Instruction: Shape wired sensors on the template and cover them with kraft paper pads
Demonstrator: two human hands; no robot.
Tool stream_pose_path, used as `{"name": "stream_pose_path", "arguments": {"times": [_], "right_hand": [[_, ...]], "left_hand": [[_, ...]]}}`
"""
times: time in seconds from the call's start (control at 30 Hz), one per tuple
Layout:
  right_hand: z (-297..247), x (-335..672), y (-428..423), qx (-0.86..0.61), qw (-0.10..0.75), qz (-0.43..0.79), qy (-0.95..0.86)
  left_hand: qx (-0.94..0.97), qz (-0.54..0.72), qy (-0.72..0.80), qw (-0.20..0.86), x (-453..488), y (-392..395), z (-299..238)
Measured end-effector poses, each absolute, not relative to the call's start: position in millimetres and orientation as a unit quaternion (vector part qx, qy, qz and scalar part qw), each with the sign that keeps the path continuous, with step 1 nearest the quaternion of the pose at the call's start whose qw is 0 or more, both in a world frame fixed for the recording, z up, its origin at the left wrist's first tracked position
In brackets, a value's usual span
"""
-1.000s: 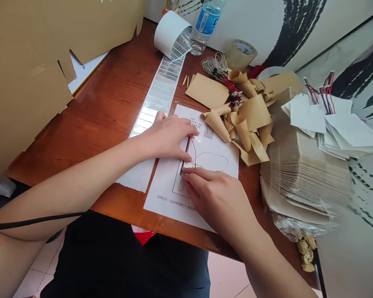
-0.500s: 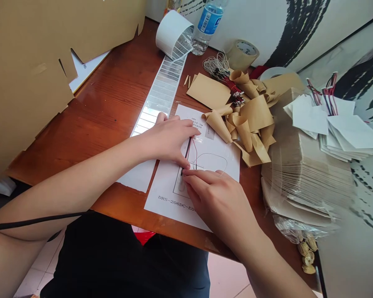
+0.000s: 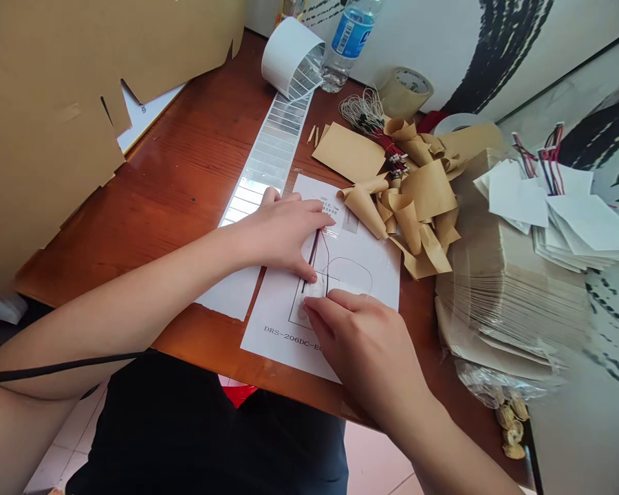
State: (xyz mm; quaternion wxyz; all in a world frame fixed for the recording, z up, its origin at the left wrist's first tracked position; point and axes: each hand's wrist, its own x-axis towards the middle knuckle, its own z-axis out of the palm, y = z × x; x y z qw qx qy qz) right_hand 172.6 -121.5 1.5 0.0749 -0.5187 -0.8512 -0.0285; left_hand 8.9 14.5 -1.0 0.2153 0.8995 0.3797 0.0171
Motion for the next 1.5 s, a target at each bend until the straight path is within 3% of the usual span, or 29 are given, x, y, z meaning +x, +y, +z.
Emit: {"name": "stream_pose_path", "arguments": {"times": [0.4,1.5], "right_hand": [[-2.3,171.6,-121.6,-0.55,0.029,0.049,-0.833],[-0.3,171.8,-125.3,-0.519,0.04,0.009,-0.854]], "left_hand": [[0.901,0.008,0.375,0.217,8.6,13.4,1.2],[0.904,-0.014,0.366,0.221,5.6,11.4,6.4]]}}
